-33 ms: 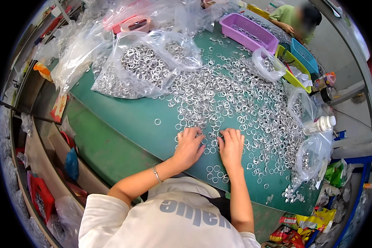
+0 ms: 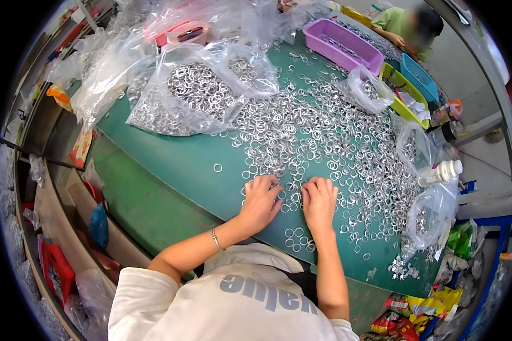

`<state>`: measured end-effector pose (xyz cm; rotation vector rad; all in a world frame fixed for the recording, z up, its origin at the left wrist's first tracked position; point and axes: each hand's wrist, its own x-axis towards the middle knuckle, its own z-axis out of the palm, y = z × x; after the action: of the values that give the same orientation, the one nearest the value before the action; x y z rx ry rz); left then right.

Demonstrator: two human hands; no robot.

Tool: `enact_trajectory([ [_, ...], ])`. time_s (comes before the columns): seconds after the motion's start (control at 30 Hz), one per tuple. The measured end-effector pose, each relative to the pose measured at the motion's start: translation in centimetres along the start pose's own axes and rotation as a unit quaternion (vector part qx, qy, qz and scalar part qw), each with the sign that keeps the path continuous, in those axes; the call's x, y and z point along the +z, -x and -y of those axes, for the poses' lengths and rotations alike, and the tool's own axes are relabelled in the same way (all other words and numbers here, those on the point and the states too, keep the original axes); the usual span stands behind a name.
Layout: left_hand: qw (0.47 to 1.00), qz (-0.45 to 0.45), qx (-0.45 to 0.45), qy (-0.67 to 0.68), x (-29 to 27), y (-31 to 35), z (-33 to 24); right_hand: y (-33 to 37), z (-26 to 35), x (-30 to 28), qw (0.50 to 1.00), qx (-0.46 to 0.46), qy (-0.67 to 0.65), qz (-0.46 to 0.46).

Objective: The person sorts through a large pile of small metal rings on a table, picking up several at a time and moving them into a pile near themselves.

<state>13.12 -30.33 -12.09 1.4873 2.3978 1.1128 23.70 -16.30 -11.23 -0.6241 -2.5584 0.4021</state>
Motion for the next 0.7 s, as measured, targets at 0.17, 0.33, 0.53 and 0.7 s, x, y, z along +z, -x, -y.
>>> enact_trajectory([
  [0.17,0.998,-0.019,-0.004,0.055,-0.9,0.0,-0.4,1.0,0.0,-3.0,0.998,0.030,-0.059,-0.014],
  [0.33,0.997,-0.001,0.022,0.073,-1.7,2.3,-1.8,4.1,1.7,-6.2,0.987,-0.021,-0.106,0.116],
  [0.53,0.989,0.091,0.068,0.092,-1.1,5.6,-2.9,2.9,2.0,-5.1,0.985,-0.007,-0.150,0.090],
  [0.7,0.987,0.110,0.077,0.087,0.8,5.7,-3.3,-1.2,2.0,-0.3,0.997,-0.025,-0.066,0.028],
])
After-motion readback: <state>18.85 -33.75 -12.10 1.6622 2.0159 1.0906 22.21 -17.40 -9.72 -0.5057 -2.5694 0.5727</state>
